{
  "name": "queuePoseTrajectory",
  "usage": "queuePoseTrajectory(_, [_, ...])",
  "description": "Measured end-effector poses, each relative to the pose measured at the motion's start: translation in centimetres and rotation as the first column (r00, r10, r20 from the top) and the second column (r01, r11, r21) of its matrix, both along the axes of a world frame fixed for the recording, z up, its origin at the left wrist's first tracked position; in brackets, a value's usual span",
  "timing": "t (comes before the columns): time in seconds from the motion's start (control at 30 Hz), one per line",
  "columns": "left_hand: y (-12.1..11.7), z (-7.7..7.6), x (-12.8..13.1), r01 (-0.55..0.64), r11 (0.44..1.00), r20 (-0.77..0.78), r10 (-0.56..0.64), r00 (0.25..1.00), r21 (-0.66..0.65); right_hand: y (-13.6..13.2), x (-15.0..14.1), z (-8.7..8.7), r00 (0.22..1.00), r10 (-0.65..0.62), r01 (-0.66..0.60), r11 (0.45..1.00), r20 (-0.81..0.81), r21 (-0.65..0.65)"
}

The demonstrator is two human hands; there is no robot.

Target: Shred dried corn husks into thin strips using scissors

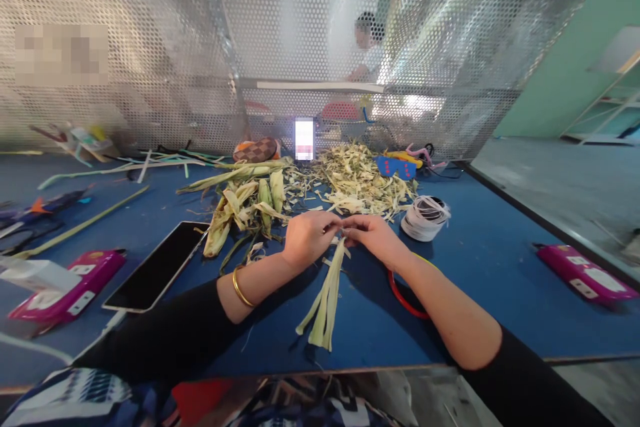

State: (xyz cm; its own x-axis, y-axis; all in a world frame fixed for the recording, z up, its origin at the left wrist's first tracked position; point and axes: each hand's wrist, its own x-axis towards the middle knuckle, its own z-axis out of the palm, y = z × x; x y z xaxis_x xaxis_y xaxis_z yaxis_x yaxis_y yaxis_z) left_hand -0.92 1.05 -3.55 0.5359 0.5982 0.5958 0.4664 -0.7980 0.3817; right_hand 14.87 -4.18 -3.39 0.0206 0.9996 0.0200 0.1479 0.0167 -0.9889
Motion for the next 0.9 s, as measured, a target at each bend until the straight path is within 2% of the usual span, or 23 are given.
queuePoseTrajectory(0.2, [-0.1,0.0,-0.1,0.023,0.997,0.041,-0.026,0.999,0.075,0.1,-0.1,-0.3,0.999,-0.038,0.038,0.999,-0.026,-0.012])
queuePoseTrajectory(0.33, [-0.3,0.1,0.0,0.034,0.999,0.083,-0.037,0.996,0.041,0.3,0.0,-0.6,0.997,-0.077,0.077,0.997,-0.023,-0.006])
queuePoseTrajectory(0.53, [-0.1,0.4,0.1,0.071,0.977,0.195,-0.031,0.980,-0.203,0.4,0.1,-0.7,0.993,-0.115,0.114,0.993,0.005,0.032])
queuePoseTrajectory(0.73, [0.8,0.3,0.1,0.069,0.878,0.260,0.065,0.963,-0.473,0.5,0.4,-0.8,0.989,-0.144,0.142,0.987,0.022,0.071])
queuePoseTrajectory(0.8, [1.4,-0.1,0.0,0.038,0.841,0.272,0.131,0.953,-0.540,0.5,0.6,-0.8,0.987,-0.161,0.158,0.983,0.025,0.089])
queuePoseTrajectory(0.9, [2.3,-0.8,-0.2,-0.092,0.805,0.195,0.250,0.948,-0.586,0.4,0.9,-0.6,0.984,-0.175,0.169,0.978,0.039,0.124])
